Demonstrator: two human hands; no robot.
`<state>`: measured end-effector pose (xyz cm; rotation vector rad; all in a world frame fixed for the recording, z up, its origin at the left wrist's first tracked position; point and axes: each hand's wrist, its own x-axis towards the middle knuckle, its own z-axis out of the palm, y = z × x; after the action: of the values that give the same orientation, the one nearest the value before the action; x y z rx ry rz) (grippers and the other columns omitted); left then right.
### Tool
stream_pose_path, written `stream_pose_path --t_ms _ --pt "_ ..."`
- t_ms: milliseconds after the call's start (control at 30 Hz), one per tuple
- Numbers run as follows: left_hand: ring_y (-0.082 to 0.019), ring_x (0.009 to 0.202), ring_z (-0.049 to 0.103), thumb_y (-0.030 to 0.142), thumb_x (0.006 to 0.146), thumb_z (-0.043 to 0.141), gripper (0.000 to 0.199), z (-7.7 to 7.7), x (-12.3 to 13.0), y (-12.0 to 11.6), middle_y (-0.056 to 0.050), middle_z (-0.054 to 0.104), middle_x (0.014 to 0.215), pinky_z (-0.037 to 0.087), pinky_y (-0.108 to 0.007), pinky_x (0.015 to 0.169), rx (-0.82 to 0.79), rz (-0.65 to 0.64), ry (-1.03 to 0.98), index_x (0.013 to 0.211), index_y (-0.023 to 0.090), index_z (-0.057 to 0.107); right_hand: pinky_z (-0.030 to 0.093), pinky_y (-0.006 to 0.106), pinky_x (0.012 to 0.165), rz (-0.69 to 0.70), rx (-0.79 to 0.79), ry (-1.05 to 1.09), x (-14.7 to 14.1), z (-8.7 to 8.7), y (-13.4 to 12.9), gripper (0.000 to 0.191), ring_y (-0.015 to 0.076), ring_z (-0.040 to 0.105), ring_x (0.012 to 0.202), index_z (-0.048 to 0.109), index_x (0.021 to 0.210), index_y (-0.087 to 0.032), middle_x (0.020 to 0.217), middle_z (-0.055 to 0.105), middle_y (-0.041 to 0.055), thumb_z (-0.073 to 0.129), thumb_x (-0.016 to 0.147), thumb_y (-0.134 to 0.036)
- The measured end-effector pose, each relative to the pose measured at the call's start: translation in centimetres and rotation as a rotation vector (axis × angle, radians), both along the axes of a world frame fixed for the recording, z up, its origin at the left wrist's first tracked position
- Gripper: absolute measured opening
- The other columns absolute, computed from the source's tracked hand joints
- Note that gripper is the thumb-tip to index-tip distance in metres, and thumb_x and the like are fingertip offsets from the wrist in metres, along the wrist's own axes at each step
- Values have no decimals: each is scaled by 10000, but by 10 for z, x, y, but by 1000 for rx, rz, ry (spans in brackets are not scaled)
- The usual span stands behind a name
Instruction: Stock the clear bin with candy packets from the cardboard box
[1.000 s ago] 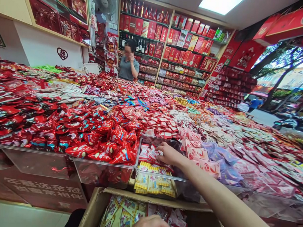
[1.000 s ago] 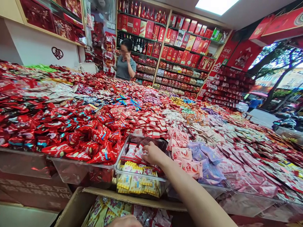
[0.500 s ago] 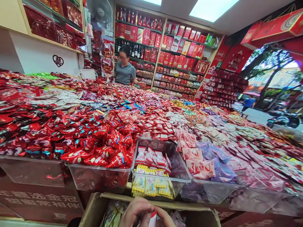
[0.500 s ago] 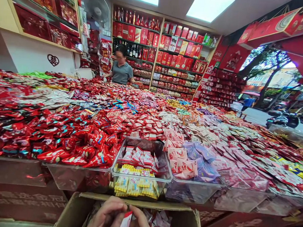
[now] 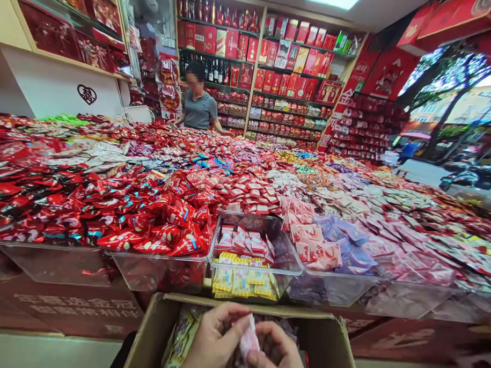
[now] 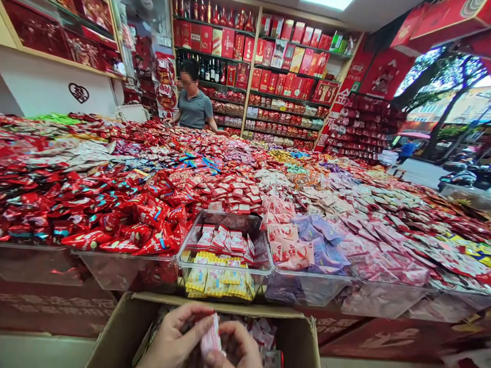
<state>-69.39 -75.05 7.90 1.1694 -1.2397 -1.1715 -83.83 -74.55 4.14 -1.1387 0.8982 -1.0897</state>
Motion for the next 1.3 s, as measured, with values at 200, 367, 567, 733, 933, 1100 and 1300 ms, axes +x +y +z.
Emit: stream_pose_path --t_ms 200,367,567,733,933,1100,1300 --pt "-117 532 576 323 681 654 312 6 -7 -1 -14 659 668 486 -214 483 146 -46 332 909 133 559 391 207 507 -142 130 4 -14 18 -1 273 89 474 524 568 704 -153 623 573 -3 723 581 -342" --pt "-119 549 585 301 689 647 365 10 -6 -1 -15 657 698 490 -217 494 186 -71 375 986 144 503 386 196 501 -174 179 -94 -12 22 1 253 76 472 530 574 735 -152 638 557 -14 705 615 -333" --pt "-149 760 602 218 711 628 276 10 -4 -1 -45 643 859 485 -247 673 130 -245 271 973 163 562 460 256 684 -266 -135 143 -16 19 5 179 138 557 752 587 848 -202 818 605 18 653 687 -247" --pt "-184 916 575 111 733 574 88 11 2 1 -71 604 973 453 -310 795 -208 -282 23 776 172 621 425 358 877 -251 -237 146 -15 22 9 336 206 517 1020 523 1046 -223 1098 552 83 616 722 -222" --pt "-192 981 548 45 728 533 171 14 3 3 -85 542 1091 447 -311 803 -401 -258 -158 750 187 627 472 327 799 -167 -74 -56 -10 35 10 385 204 567 950 502 1078 -228 1071 587 82 616 718 -308" --pt "-190 1006 535 88 803 424 243 14 5 4 -77 566 1097 433 -312 840 -357 -315 -178 864 199 632 489 284 716 -218 16 -90 -10 37 7 316 176 596 843 507 1003 -210 943 635 64 623 718 -278" --pt "-163 905 575 206 812 485 291 6 4 6 -36 595 993 464 -254 780 -22 -281 -86 1103 226 482 474 274 754 -237 -62 26 -8 29 9 311 164 581 848 504 999 -206 931 619 58 617 720 -285"
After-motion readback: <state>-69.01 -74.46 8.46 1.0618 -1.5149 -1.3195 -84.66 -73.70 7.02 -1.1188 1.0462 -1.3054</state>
